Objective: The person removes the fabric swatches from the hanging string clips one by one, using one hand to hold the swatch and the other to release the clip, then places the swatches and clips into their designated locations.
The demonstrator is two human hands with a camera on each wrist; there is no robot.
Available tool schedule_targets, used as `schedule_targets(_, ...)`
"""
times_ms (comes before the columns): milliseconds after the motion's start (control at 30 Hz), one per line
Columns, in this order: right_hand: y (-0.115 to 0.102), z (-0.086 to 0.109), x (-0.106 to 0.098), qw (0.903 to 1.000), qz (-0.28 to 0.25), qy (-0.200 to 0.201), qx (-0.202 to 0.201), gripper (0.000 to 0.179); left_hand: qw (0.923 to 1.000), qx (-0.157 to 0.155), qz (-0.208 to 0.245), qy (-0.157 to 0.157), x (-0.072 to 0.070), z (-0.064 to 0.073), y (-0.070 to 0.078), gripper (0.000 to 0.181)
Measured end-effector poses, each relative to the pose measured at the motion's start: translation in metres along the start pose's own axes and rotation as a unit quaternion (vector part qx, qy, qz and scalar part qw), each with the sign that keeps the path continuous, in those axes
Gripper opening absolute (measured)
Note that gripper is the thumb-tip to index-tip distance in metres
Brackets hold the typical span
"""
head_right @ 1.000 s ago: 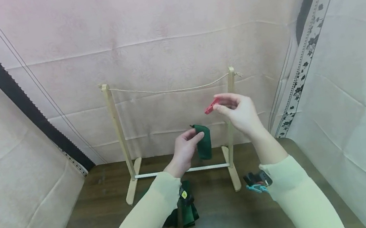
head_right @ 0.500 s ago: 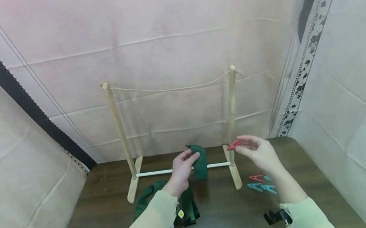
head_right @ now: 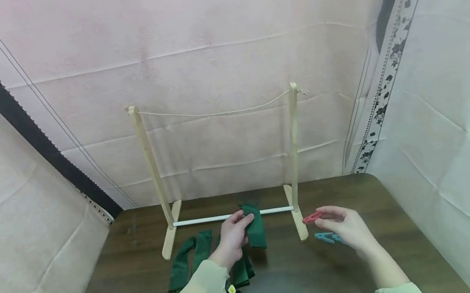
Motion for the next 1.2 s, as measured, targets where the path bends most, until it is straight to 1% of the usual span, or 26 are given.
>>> schedule_targets(67,0.006,0.002,-0.003,0.9998,0.015,0.009,0.007,0.058,1.0,-0.003,-0.001,0.002,0.0,0.001,-0.006,0.056)
schedule_targets(200,0.016,0.007,-0.008,0.9983,0.053,0.013,0.019,0.06,0.9998,-0.016,-0.005,0.006,-0.001,0.003,-0.019,0.05)
schedule_targets(367,0.031,0.014,-0.012,0.9946,0.098,0.005,0.032,0.061,0.9994,-0.033,-0.007,0.008,-0.005,0.007,-0.037,0.051)
schedule_targets(467,0.042,0.018,-0.014,0.9939,0.1,-0.003,0.045,0.059,0.999,-0.042,-0.012,0.009,-0.006,0.01,-0.044,0.051)
schedule_targets(600,0.054,0.021,-0.014,0.9937,0.098,-0.013,0.052,0.06,0.9984,-0.046,-0.033,0.009,-0.008,0.014,-0.047,0.053)
schedule_targets(767,0.064,0.024,-0.018,0.9895,0.133,-0.017,0.054,0.058,0.9969,-0.056,-0.056,-0.006,-0.009,0.019,-0.052,0.054)
schedule_targets(867,0.072,0.027,-0.022,0.9868,0.148,-0.013,0.066,0.056,0.9965,-0.056,-0.059,-0.016,-0.01,0.021,-0.058,0.053)
schedule_targets(1033,0.081,0.034,-0.029,0.9874,0.13,-0.012,0.089,0.059,0.9959,-0.052,-0.072,-0.02,-0.013,0.022,-0.062,0.055)
schedule_targets(1200,0.085,0.039,-0.034,0.9883,0.113,-0.014,0.102,0.06,0.9943,-0.047,-0.089,-0.034,-0.014,0.024,-0.061,0.053)
Point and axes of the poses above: each hand's wrist, its own z-axis away from the middle knuckle, its own x-axis out of the palm, y = z × x, the point moved 9 cm from there along -z, towards the middle knuckle, and after that the axes turned 3 degrees about -x, right-handed, at the moved point
